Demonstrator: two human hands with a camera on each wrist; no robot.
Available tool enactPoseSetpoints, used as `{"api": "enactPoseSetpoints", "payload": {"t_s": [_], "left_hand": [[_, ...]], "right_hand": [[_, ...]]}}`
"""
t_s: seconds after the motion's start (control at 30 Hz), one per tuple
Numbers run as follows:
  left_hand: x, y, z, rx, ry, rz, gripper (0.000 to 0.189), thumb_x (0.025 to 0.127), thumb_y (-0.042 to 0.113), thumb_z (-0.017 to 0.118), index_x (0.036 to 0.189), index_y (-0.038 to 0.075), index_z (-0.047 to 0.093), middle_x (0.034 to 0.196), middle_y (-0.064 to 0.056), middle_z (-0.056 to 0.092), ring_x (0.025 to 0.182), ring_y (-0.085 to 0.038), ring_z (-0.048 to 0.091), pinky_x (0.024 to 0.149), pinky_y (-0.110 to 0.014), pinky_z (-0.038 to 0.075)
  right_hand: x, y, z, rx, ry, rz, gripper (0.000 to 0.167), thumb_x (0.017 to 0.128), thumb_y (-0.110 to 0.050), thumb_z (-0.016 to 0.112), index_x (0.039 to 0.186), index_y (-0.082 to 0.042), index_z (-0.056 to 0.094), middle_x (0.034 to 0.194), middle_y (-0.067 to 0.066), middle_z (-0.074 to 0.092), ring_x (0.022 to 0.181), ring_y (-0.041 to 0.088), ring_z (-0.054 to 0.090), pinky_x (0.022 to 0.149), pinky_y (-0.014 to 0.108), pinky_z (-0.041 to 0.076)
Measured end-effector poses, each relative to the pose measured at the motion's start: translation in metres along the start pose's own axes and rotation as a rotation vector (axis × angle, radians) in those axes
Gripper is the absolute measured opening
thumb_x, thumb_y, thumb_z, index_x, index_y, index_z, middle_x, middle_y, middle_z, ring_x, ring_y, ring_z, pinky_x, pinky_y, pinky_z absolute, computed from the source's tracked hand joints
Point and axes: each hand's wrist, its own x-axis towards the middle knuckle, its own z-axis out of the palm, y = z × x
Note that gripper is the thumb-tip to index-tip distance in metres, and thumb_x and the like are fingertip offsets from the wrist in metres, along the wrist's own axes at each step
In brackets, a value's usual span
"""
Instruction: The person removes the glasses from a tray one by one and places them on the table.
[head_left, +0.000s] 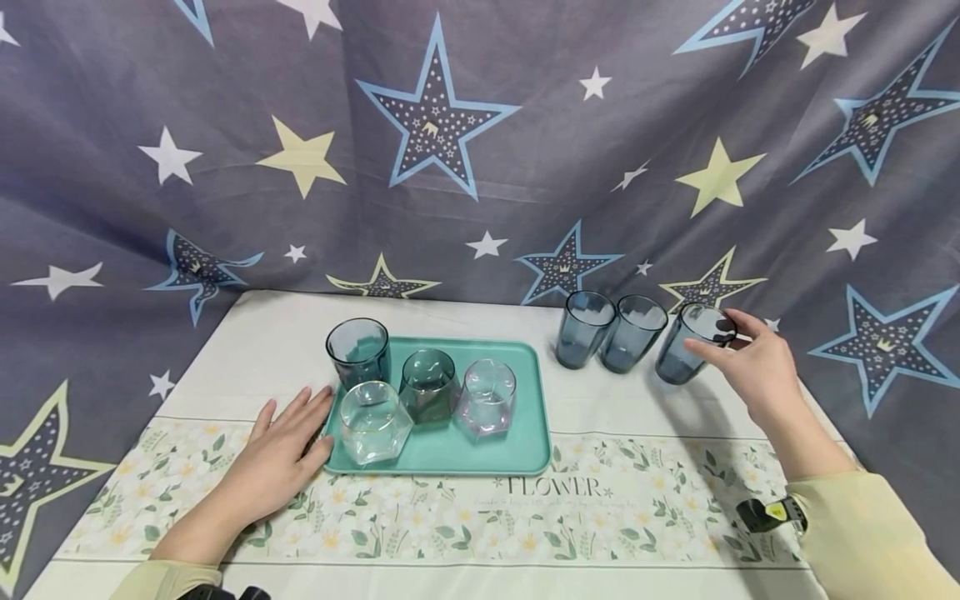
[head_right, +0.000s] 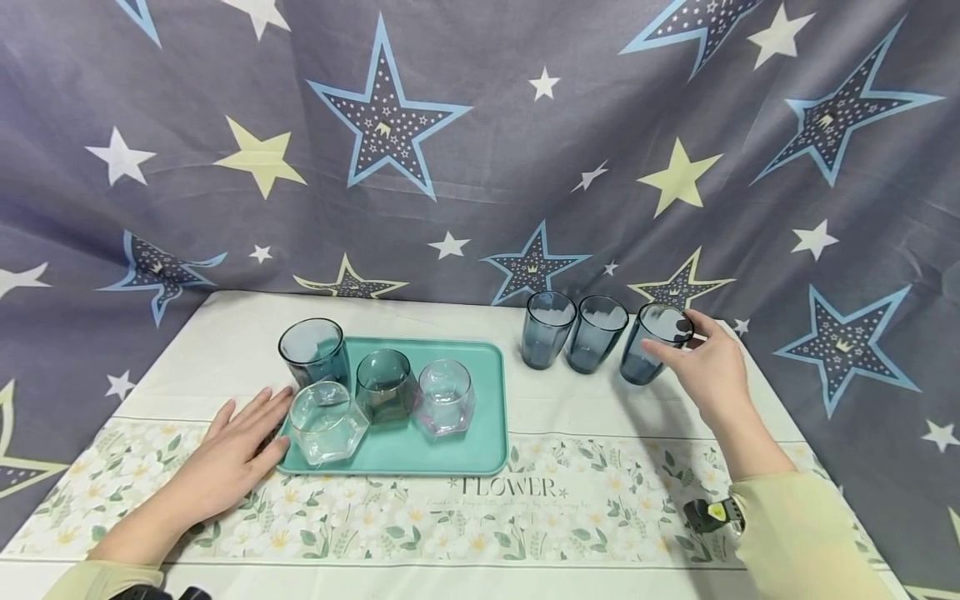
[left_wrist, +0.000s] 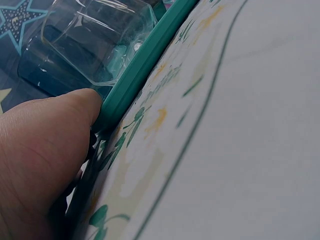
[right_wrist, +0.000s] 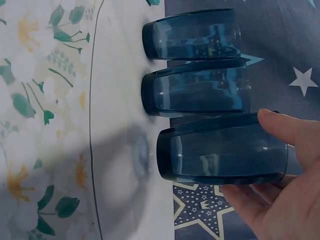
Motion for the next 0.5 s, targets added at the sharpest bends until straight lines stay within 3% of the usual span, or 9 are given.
{"api": "enactPoseSetpoints", "payload": {"t_s": [0.5], "left_hand": [[0.000, 0.000, 0.001, -0.006, 0.000, 0.004, 0.064, 0.118, 0.037, 0.049, 0.170, 0.000, 0.039, 0.177, -0.019, 0.034, 0.165, -0.047, 0.023, 0.131, -0.068, -0.004]], "right_hand": [[0.013, 0.006, 0.013, 0.044, 0.016, 0.041, 0.098, 0.100, -0.043, 0.083, 0.175, -0.007, 0.031, 0.168, 0.025, 0.045, 0.136, 0.037, 0.052, 0.080, 0.016, 0.046]]}}
